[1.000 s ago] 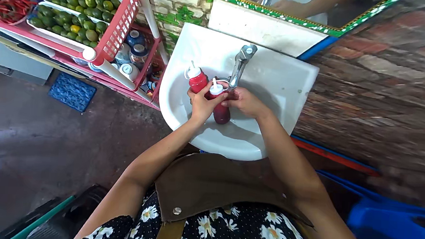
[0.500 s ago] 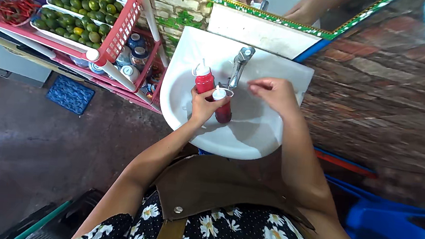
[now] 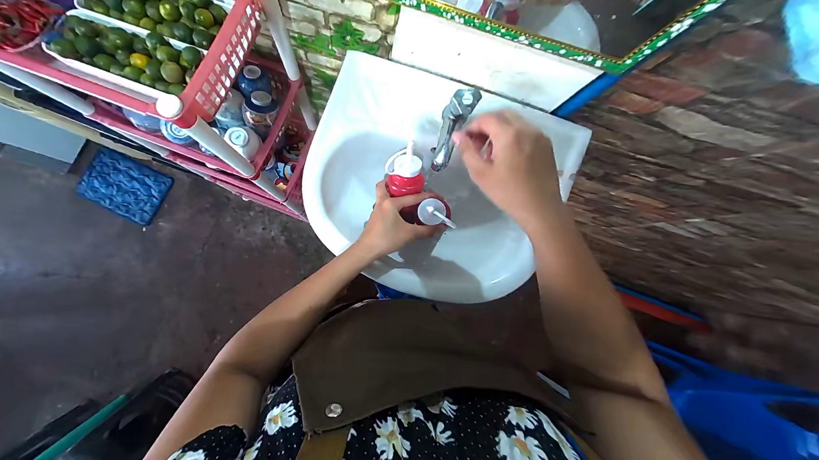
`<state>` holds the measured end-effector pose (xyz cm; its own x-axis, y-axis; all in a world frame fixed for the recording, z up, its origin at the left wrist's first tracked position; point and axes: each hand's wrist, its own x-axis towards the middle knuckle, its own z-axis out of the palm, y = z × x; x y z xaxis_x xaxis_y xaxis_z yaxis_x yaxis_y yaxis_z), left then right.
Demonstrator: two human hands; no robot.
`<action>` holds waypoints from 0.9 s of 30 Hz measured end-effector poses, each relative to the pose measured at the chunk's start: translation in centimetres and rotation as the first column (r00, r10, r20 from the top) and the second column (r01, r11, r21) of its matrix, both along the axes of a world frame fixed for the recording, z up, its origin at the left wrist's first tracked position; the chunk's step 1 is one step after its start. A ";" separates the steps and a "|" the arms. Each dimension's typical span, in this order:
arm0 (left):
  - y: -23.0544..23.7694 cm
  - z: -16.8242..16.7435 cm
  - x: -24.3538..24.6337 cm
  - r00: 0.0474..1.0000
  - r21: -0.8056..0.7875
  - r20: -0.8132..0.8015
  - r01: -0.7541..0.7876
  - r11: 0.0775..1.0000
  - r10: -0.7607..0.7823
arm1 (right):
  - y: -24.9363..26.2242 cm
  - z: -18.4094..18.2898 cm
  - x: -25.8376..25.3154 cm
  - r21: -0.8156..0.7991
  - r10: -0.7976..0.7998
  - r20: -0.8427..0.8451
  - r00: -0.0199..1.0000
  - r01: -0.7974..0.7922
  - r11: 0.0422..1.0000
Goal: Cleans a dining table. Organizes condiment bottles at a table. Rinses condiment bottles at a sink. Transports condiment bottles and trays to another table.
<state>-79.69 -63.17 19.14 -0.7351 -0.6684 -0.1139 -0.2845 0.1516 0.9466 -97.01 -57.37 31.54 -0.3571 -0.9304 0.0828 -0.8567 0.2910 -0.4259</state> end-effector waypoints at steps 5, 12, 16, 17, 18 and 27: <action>-0.4 0.4 0.0 0.996 0.069 0.001 0.091 0.993 -0.091 | 2.9 -3.6 -0.1 0.339 -0.061 0.349 0.935 -0.066 0.938; -0.2 0.9 0.1 0.971 0.149 -0.002 0.235 0.961 -0.237 | -0.8 -9.9 -2.7 0.135 0.118 0.771 0.625 -0.341 0.930; 0.2 0.5 0.4 0.968 0.086 0.046 0.243 0.966 -0.247 | -2.4 -11.6 -2.6 -0.052 0.226 0.788 0.573 -0.304 0.951; 0.4 0.5 0.5 0.969 0.057 0.066 0.234 0.970 -0.238 | -2.7 -12.2 -2.6 -0.114 0.258 0.797 0.547 -0.284 0.952; 0.4 0.5 0.5 0.971 0.036 0.081 0.221 0.975 -0.223 | -3.0 -12.7 -2.6 -0.161 0.288 0.795 0.534 -0.271 0.949; 0.4 0.2 0.5 0.982 0.003 0.119 0.149 0.989 -0.149 | -3.6 -13.3 -2.5 0.015 0.354 0.680 0.642 -0.495 0.869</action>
